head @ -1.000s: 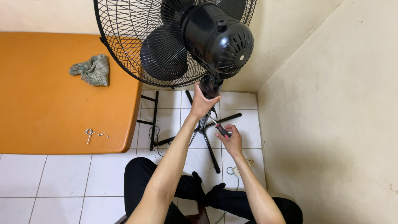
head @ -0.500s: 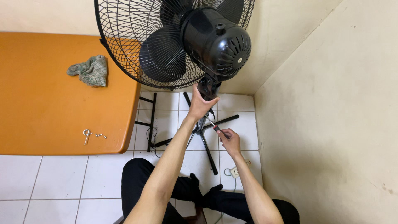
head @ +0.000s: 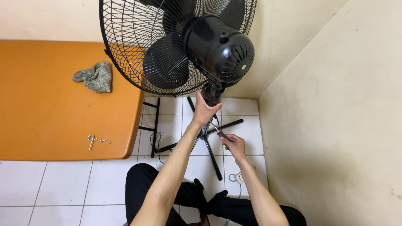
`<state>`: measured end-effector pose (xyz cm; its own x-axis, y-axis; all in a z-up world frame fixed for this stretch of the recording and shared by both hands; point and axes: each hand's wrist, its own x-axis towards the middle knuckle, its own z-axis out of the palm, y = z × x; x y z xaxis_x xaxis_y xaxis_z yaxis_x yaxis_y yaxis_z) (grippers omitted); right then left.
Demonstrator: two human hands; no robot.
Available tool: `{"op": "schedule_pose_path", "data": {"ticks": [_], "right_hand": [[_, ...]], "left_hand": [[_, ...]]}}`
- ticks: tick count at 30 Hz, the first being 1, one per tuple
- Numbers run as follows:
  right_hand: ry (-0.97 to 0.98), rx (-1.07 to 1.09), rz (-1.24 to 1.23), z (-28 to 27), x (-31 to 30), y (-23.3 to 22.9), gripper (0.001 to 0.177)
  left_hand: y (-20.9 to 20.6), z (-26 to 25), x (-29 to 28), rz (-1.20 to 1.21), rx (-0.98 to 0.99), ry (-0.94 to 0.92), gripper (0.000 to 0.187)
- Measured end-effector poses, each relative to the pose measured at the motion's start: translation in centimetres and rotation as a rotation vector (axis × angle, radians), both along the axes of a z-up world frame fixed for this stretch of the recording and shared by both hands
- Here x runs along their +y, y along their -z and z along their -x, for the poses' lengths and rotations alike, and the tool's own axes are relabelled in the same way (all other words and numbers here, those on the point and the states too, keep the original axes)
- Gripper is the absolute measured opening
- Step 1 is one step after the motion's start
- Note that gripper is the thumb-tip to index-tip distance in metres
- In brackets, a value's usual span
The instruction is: The person uses a screwdriver to loosen and remove screws from the neck of a standing electric fan. They then detach the front grille and set it aside, leaving the fan partially disassembled.
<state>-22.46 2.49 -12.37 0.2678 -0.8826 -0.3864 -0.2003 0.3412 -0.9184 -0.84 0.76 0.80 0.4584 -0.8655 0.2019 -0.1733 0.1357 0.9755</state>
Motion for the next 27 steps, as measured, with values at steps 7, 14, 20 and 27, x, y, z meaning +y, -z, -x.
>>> {"op": "schedule_pose_path", "data": {"ticks": [7,14,20,27], "right_hand": [[-0.102,0.361,0.370,-0.6,2.0,-2.5,0.031],[-0.113,0.503,0.772,-1.2,2.8,-4.0,0.034],[-0.109,0.142,0.369,-0.6,0.2,-1.9,0.028],[-0.265,0.200,0.164,0.8,-1.3,-2.5,0.034]], "left_hand": [[2.7,-2.0,0.4,-0.184,-0.082,0.125,0.089],[11.9,-6.4,3.1,-0.194,0.015,0.375,0.096],[12.2,-5.2,3.5,-0.298,0.078,0.273,0.097],[9.7,-5.1,3.7,-0.346,-0.131,0.269,0.088]]}}
